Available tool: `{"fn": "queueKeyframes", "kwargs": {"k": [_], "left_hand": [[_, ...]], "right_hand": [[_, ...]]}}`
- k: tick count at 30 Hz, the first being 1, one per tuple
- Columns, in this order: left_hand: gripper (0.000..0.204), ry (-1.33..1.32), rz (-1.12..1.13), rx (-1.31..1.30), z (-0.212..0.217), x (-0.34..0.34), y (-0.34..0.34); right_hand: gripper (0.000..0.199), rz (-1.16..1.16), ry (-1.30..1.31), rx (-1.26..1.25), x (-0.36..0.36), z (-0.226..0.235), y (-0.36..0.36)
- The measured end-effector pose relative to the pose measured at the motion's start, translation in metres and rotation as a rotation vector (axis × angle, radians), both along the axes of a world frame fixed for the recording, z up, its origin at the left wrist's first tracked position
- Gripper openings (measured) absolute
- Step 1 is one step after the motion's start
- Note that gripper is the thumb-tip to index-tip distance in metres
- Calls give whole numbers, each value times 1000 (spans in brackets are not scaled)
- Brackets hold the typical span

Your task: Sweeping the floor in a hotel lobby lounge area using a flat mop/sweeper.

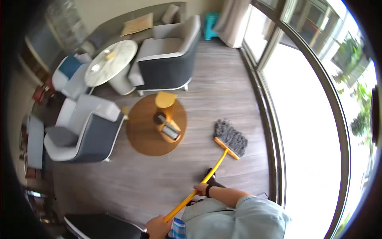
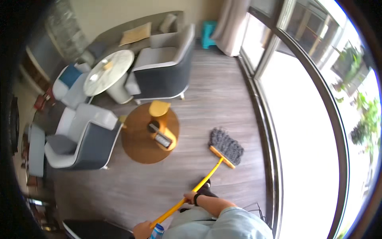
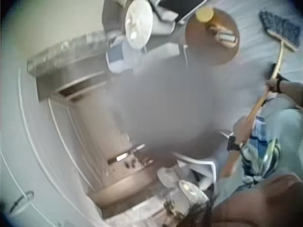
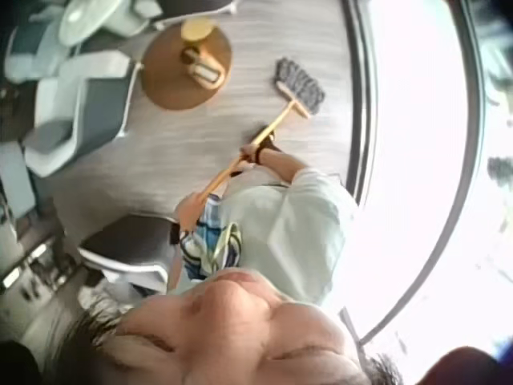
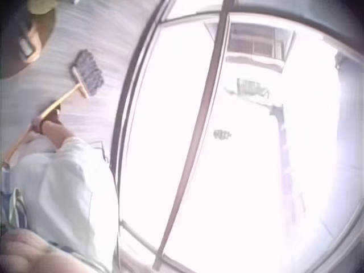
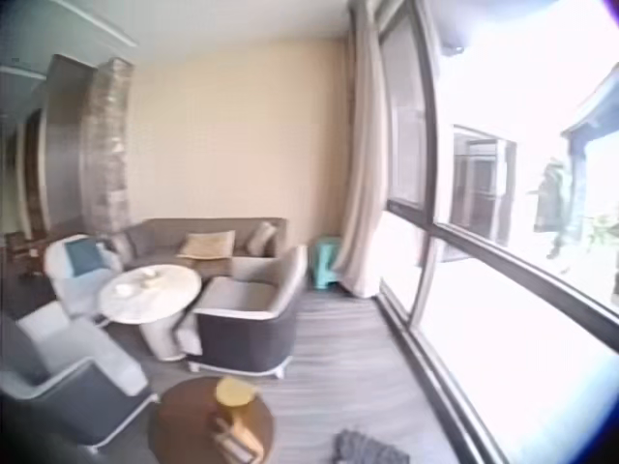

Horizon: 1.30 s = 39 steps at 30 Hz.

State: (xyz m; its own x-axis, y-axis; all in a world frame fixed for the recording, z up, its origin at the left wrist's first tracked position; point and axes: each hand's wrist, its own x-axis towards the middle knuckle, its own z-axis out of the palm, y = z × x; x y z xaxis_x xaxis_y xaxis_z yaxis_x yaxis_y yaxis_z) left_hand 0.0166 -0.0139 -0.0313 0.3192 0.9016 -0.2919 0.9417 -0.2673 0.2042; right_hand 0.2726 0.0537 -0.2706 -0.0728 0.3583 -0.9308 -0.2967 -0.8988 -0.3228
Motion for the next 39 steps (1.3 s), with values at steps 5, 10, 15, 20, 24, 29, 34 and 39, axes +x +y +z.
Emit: {"fn": "queueKeyframes", "kwargs": {"k": [5, 10, 15, 20, 24, 29, 34, 39], "left_hand": [[28, 92, 64, -262, 41, 65, 35], [25, -23, -92, -213, 31, 111, 92], [27, -86, -488, -95, -56, 197, 100], [30, 40, -603, -302, -111, 267, 67], [35, -66, -721, -307, -122, 216, 80], [31, 34, -554, -293, -72, 119, 113], [33, 165, -472, -288, 34, 39, 154], [28, 434, -397, -21, 75, 21, 170]], "right_hand": [[20, -183, 164, 62, 23, 19, -29], [20, -643, 104, -44, 44, -17, -7], [24, -923, -172, 48, 150, -64, -8], [26, -845, -430, -38, 247, -113, -41], [31, -652, -603, -118, 190, -143, -42], [37, -862, -293, -80, 59, -130, -3], [32, -1110, 220, 116, -71, -25, 36], [14, -950, 671, 123, -123, 4, 53]]}}
